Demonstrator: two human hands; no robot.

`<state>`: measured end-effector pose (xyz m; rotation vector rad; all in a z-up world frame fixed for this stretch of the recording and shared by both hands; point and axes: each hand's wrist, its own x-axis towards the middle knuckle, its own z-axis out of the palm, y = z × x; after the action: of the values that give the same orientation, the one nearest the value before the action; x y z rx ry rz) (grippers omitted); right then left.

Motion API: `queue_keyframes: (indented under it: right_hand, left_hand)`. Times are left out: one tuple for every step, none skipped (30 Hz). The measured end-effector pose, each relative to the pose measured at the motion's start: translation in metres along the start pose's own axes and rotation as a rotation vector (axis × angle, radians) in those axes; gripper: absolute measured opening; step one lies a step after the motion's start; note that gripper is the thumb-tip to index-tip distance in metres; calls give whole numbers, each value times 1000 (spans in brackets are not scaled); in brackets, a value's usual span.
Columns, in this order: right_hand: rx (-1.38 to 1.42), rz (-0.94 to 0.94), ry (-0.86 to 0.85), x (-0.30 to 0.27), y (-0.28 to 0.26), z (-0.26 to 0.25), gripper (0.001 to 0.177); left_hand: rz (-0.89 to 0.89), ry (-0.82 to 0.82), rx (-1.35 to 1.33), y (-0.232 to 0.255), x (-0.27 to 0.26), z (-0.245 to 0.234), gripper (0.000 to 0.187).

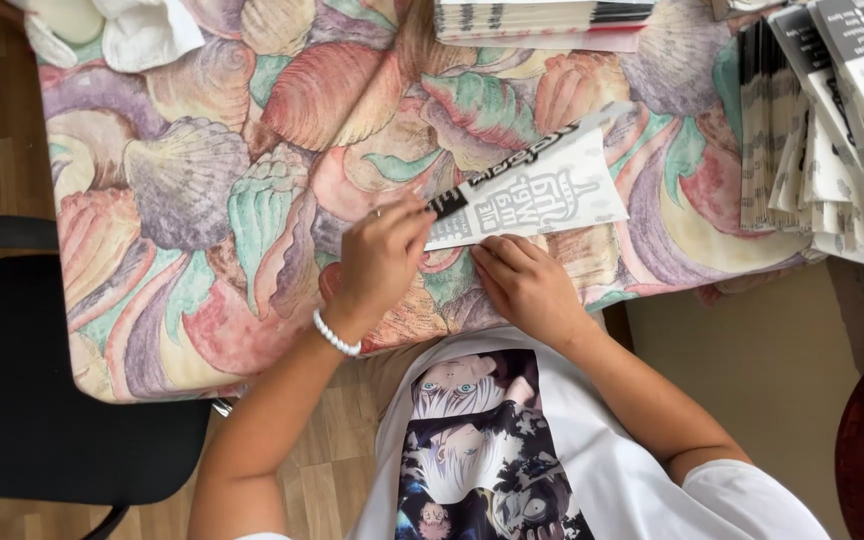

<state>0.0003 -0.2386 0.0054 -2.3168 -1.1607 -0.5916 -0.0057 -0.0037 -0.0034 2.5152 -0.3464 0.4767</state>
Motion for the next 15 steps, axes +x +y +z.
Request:
queue_keyframes:
  right_hand:
    - [-4,12,6,2,-1,-2,19]
    - [27,5,21,3,-2,-5,17]
    - [58,-2,37,5,-4,-7,15]
    - [58,3,38,6,-5,-11,15]
    - [77,-2,45,8,-8,-15,15]
    - [96,-10,53,11,-9,-19,14]
    - [95,-8,55,5,-6,-14,14]
    - [92,17,92,0,-3,-10,12]
    - [89,41,129,-5,0,-5,11]
    - [88,40,128,-5,5,-1,11]
    - [28,42,132,-5,10,4,8]
    - [-32,46,133,-5,14,9,7]
    - [-32,48,131,-2,17,9,7]
    - [-35,25,121,1,20,9,6]
    - [-37,2,112,4,22,10,7]
  left_hand:
    - [10,-9,-1,8,-2,-5,15]
    - [9,-25,25,17,-6,-10,14]
    - [8,-42,51,26,-9,-15,13]
    - [10,-47,52,28,-12,-14,13]
    - [-15,-52,44,29,-15,-13,12]
    - [-41,-54,37,31,-17,-12,12]
    - [-38,-55,37,31,-18,-13,12]
    - [-32,-57,30,32,-18,-13,11]
    - [-27,-59,23,32,-19,-13,12]
    - [-27,-58,23,29,-20,-10,12]
    - [-26,-60,40,27,-21,-7,13]
    - [-27,-64,56,24,-24,-3,13]
    - [-28,-65,54,25,-23,-4,13]
    - [-44,-58,60,27,-23,-5,13]
    - [-60,-51,67,28,-22,-6,13]
